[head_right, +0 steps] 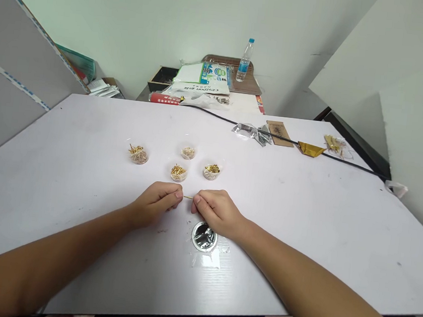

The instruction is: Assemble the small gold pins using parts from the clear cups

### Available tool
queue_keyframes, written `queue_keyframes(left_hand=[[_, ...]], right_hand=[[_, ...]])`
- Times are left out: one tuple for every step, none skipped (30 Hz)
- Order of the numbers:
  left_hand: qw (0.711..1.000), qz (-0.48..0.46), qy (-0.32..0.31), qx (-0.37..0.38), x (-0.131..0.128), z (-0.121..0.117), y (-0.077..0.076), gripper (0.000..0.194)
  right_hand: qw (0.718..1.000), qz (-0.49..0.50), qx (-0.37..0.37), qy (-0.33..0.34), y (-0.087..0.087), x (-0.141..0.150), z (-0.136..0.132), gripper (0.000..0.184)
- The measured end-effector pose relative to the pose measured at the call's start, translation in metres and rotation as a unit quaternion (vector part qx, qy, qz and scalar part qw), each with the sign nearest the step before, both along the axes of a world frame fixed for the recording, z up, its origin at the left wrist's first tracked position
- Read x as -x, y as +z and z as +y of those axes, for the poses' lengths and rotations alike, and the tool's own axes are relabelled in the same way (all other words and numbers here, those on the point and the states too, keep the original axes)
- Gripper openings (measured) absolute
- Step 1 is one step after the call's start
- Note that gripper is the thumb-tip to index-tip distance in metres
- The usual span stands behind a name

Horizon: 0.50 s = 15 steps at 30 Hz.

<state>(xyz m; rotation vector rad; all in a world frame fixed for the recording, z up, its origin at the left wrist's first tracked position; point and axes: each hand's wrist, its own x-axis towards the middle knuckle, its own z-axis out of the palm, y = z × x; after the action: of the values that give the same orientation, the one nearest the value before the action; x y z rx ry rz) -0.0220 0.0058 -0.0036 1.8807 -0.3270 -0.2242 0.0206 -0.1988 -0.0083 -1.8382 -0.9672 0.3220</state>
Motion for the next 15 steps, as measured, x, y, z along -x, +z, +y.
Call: queue_keyframes(left_hand=[[1.000, 0.004, -0.002, 0.007, 0.0003, 0.0008, -0.0004, 0.041], [1.000, 0.006, -0.006, 0.016, 0.0005, 0.0015, -0.0005, 0.042], [1.000, 0.007, -0.013, 0.025, 0.0007, 0.0022, -0.0004, 0.042], [0.999, 0.007, -0.024, 0.035, 0.0009, 0.0028, 0.0000, 0.042], [0.998, 0.009, -0.038, 0.046, 0.0009, 0.0033, 0.0006, 0.039], [0.997, 0.008, -0.053, 0.056, 0.0008, 0.0037, 0.0013, 0.034], [0.996, 0.003, -0.069, 0.061, 0.0007, 0.0040, 0.0019, 0.027], [0.995, -0.009, -0.085, 0.060, 0.0004, 0.0042, 0.0023, 0.021], [0.993, -0.027, -0.100, 0.052, 0.0002, 0.0042, 0.0025, 0.019], [0.992, -0.051, -0.113, 0.038, 0.0001, 0.0042, 0.0025, 0.020], [0.989, -0.077, -0.126, 0.021, 0.0000, 0.0041, 0.0023, 0.020], [0.985, -0.103, -0.138, 0.003, 0.0001, 0.0041, 0.0020, 0.019], [0.981, -0.125, -0.150, -0.012, 0.0004, 0.0041, 0.0016, 0.018], [0.976, -0.143, -0.160, -0.023, 0.0007, 0.0042, 0.0013, 0.017], [0.973, -0.157, -0.169, -0.032, 0.0012, 0.0043, 0.0011, 0.016]], right_hand=[[1.000, -0.008, -0.003, -0.010, 0.0002, -0.0001, 0.0001, 0.044], [1.000, -0.019, -0.007, -0.022, 0.0004, -0.0002, 0.0002, 0.046], [0.999, -0.030, -0.011, -0.034, 0.0008, -0.0001, 0.0002, 0.047], [0.998, -0.039, -0.016, -0.045, 0.0012, 0.0000, 0.0003, 0.049], [0.997, -0.047, -0.022, -0.055, 0.0017, 0.0003, 0.0003, 0.051], [0.996, -0.052, -0.029, -0.064, 0.0021, 0.0006, 0.0002, 0.052], [0.995, -0.054, -0.037, -0.072, 0.0025, 0.0008, 0.0001, 0.053], [0.994, -0.055, -0.045, -0.078, 0.0028, 0.0010, 0.0000, 0.054], [0.994, -0.054, -0.051, -0.083, 0.0030, 0.0011, -0.0002, 0.054], [0.993, -0.052, -0.056, -0.087, 0.0030, 0.0010, -0.0004, 0.054], [0.993, -0.048, -0.058, -0.090, 0.0028, 0.0009, -0.0005, 0.054], [0.993, -0.043, -0.059, -0.092, 0.0024, 0.0007, -0.0006, 0.054], [0.993, -0.038, -0.060, -0.093, 0.0018, 0.0004, -0.0007, 0.053], [0.993, -0.035, -0.063, -0.092, 0.0010, 0.0002, -0.0007, 0.053], [0.993, -0.033, -0.067, -0.091, 0.0002, 0.0000, -0.0006, 0.053]])
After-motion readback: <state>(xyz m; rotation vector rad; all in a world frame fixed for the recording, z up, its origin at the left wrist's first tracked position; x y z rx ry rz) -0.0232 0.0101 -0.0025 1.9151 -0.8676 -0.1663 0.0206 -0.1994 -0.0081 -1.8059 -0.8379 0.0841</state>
